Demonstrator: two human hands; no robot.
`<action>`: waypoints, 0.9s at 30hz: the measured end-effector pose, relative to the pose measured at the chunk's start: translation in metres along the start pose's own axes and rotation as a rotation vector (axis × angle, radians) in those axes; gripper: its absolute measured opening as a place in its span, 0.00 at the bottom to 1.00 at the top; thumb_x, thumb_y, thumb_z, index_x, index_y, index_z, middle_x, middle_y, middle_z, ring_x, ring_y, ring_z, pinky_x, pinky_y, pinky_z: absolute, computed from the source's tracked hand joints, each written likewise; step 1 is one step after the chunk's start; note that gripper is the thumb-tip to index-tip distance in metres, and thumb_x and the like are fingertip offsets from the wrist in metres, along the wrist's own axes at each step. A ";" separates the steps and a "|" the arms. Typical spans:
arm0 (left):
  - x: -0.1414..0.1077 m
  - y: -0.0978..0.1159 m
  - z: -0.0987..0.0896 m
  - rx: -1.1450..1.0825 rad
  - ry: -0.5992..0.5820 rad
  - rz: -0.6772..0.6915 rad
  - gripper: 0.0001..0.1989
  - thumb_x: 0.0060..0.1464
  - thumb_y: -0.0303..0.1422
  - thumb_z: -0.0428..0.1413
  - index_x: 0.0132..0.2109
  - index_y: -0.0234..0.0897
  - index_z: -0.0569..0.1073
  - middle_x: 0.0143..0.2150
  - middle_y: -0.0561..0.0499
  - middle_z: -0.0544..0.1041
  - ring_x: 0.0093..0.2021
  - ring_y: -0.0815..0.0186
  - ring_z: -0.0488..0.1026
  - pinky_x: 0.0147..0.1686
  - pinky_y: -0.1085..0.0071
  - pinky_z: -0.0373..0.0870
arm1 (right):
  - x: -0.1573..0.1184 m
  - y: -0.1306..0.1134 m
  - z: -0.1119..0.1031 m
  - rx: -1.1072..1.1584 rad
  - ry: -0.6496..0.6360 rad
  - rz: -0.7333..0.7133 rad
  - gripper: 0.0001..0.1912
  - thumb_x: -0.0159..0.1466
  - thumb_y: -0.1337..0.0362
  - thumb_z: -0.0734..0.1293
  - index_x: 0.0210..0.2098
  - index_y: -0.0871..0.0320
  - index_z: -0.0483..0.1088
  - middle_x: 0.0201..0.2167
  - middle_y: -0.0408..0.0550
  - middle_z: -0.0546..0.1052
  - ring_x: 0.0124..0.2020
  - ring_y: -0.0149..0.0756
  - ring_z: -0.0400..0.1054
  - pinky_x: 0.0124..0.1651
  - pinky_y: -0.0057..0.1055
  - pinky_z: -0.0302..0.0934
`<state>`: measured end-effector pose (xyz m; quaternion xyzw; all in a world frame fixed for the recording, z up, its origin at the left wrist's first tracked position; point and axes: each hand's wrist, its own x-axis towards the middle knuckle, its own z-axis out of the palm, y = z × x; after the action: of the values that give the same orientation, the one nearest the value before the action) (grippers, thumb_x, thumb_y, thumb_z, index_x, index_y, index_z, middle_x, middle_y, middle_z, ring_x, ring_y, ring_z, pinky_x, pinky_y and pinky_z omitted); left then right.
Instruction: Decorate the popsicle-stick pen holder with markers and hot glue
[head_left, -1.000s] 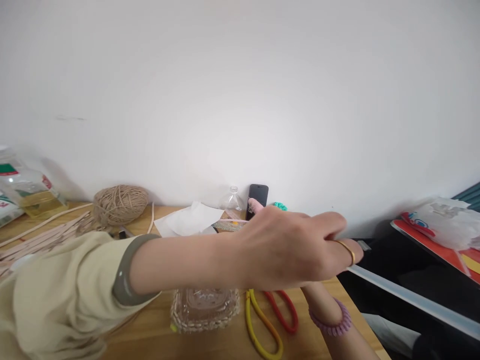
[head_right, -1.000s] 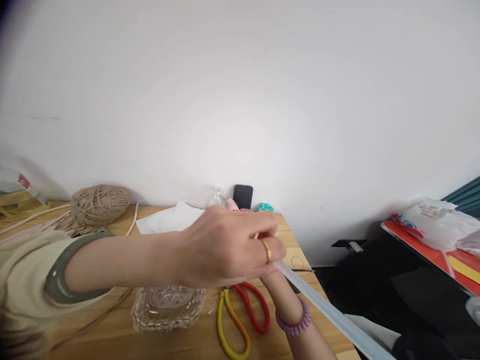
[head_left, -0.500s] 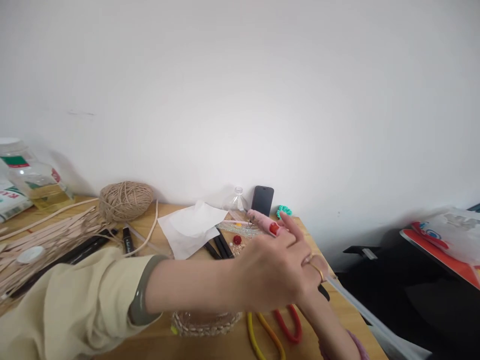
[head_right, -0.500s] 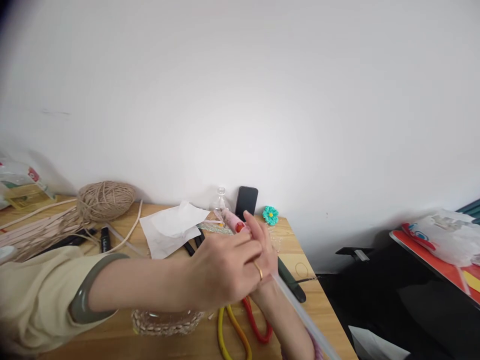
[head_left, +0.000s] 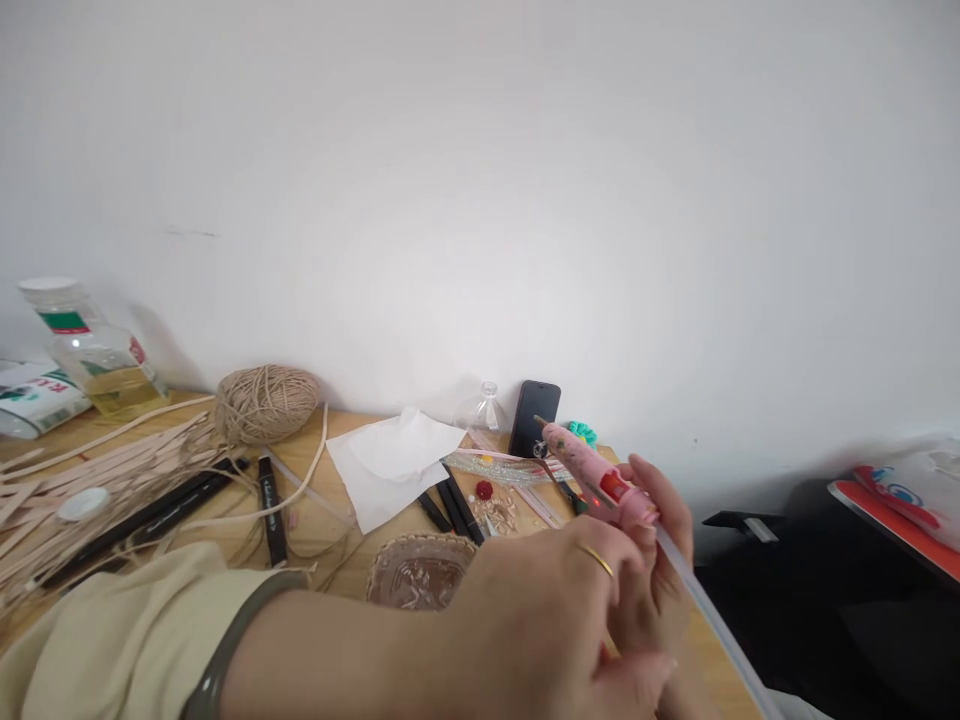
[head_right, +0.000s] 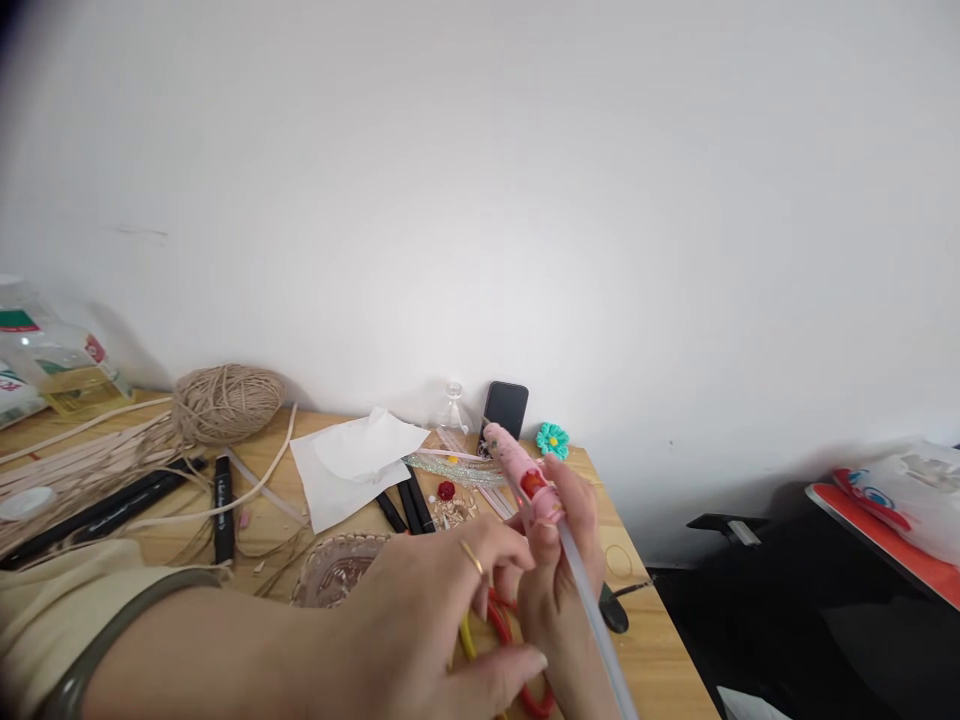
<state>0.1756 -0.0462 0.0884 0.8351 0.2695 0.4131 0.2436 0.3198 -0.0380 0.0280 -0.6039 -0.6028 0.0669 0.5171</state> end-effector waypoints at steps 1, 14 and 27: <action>-0.001 -0.001 -0.002 -0.233 -0.083 -0.232 0.13 0.56 0.39 0.54 0.43 0.33 0.68 0.35 0.48 0.77 0.33 0.64 0.75 0.31 0.70 0.71 | 0.004 -0.001 -0.003 0.094 0.049 -0.027 0.20 0.70 0.57 0.49 0.60 0.47 0.53 0.50 0.54 0.66 0.26 0.35 0.68 0.25 0.34 0.65; 0.014 -0.022 0.011 -1.480 0.098 -0.544 0.23 0.63 0.44 0.46 0.60 0.37 0.61 0.61 0.41 0.65 0.62 0.57 0.60 0.61 0.57 0.54 | 0.018 -0.029 0.014 -0.368 0.062 -0.365 0.22 0.69 0.53 0.51 0.55 0.54 0.65 0.51 0.55 0.72 0.39 0.45 0.72 0.18 0.28 0.53; 0.020 -0.031 0.006 -1.490 0.255 -0.605 0.21 0.58 0.43 0.54 0.54 0.41 0.60 0.50 0.46 0.71 0.62 0.59 0.59 0.59 0.63 0.52 | 0.038 -0.028 0.015 -0.004 0.018 -0.117 0.27 0.65 0.46 0.54 0.57 0.51 0.67 0.45 0.53 0.66 0.47 0.47 0.64 0.45 0.44 0.63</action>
<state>0.1831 -0.0111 0.0770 0.2912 0.1634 0.4923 0.8038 0.3010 -0.0073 0.0613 -0.5692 -0.6326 0.0302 0.5243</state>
